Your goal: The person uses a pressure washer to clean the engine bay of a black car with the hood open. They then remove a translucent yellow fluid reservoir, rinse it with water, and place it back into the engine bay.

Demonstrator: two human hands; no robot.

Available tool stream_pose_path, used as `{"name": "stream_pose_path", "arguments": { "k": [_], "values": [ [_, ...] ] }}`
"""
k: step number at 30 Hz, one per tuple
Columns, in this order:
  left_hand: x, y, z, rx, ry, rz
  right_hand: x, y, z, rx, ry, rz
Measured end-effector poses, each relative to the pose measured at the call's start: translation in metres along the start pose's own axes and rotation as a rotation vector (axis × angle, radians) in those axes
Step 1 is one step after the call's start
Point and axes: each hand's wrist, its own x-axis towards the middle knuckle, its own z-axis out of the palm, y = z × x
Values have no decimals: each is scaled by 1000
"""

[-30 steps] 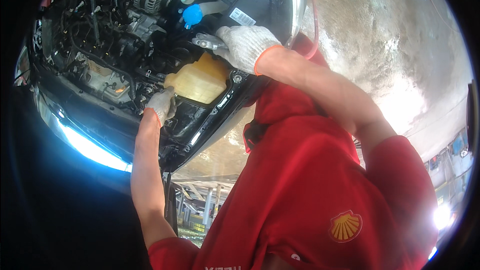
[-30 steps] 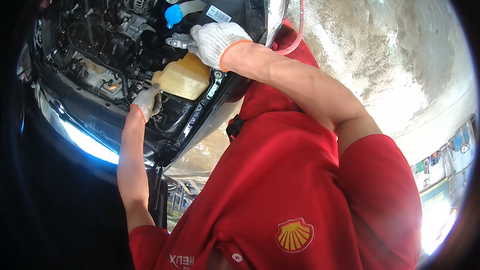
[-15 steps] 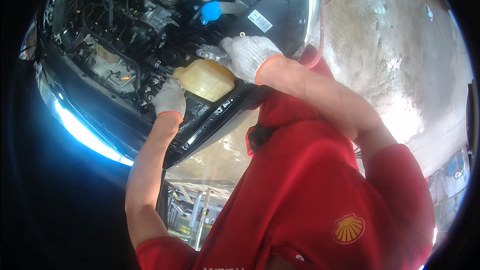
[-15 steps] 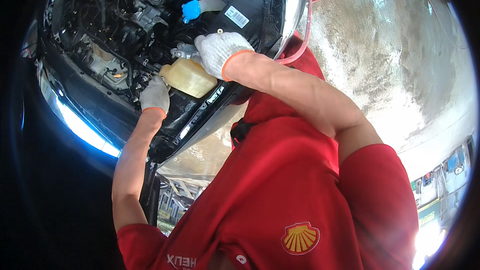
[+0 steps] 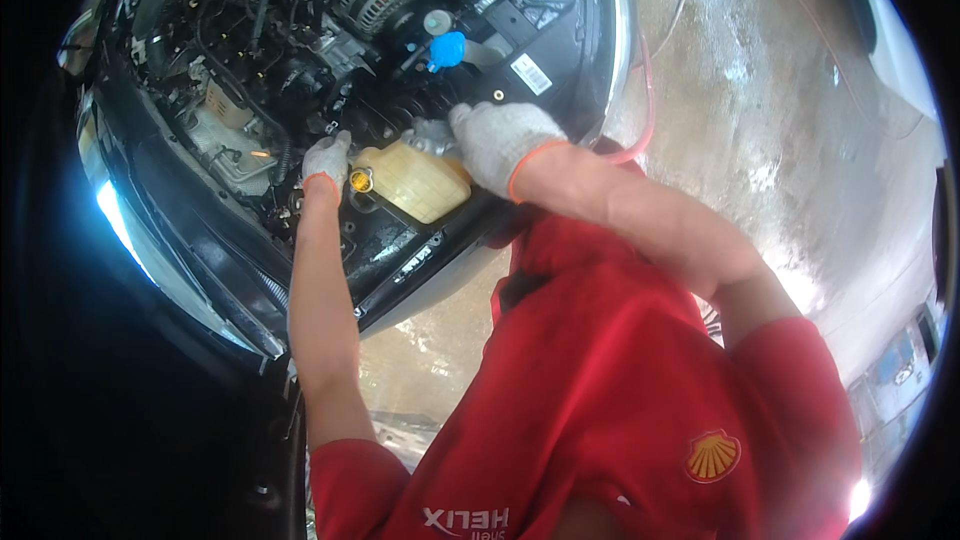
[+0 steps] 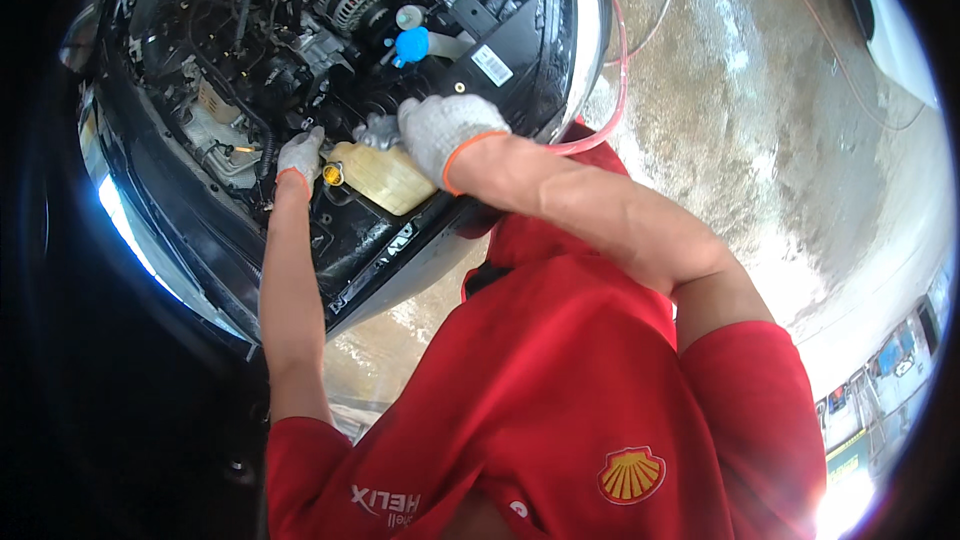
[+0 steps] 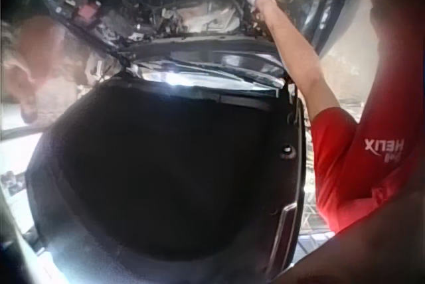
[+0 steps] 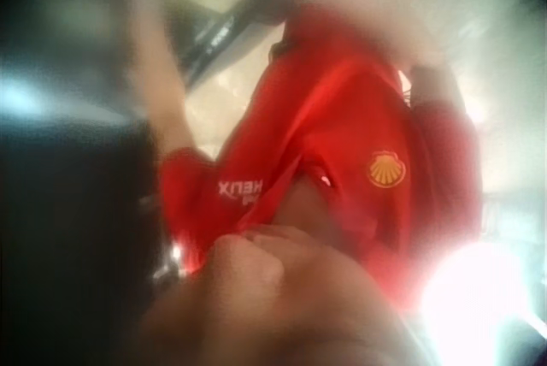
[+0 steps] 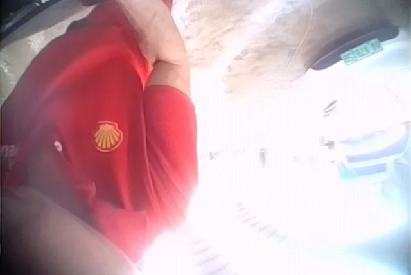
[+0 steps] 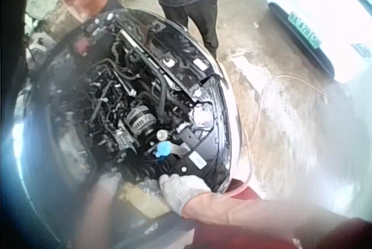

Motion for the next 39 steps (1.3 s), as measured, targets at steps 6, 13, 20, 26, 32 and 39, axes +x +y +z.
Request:
{"name": "stream_pose_path", "arguments": {
  "k": [6,13,20,26,32,39],
  "values": [
    [-1,-11,-5,-749,-25,16,39,-64,30,-170,117,-179],
    [-11,-18,-11,-957,-211,10,111,-68,81,-283,172,-273],
    [-4,-26,-7,-1057,-279,43,129,-79,90,-314,188,-336],
    [5,-33,-9,-1090,-340,93,137,-81,92,-282,150,-304],
    [9,-29,-17,-799,14,126,153,-78,77,-105,-23,-236],
    [-21,-55,-45,-197,81,345,212,-109,35,-191,-456,-346]
  ]
}}
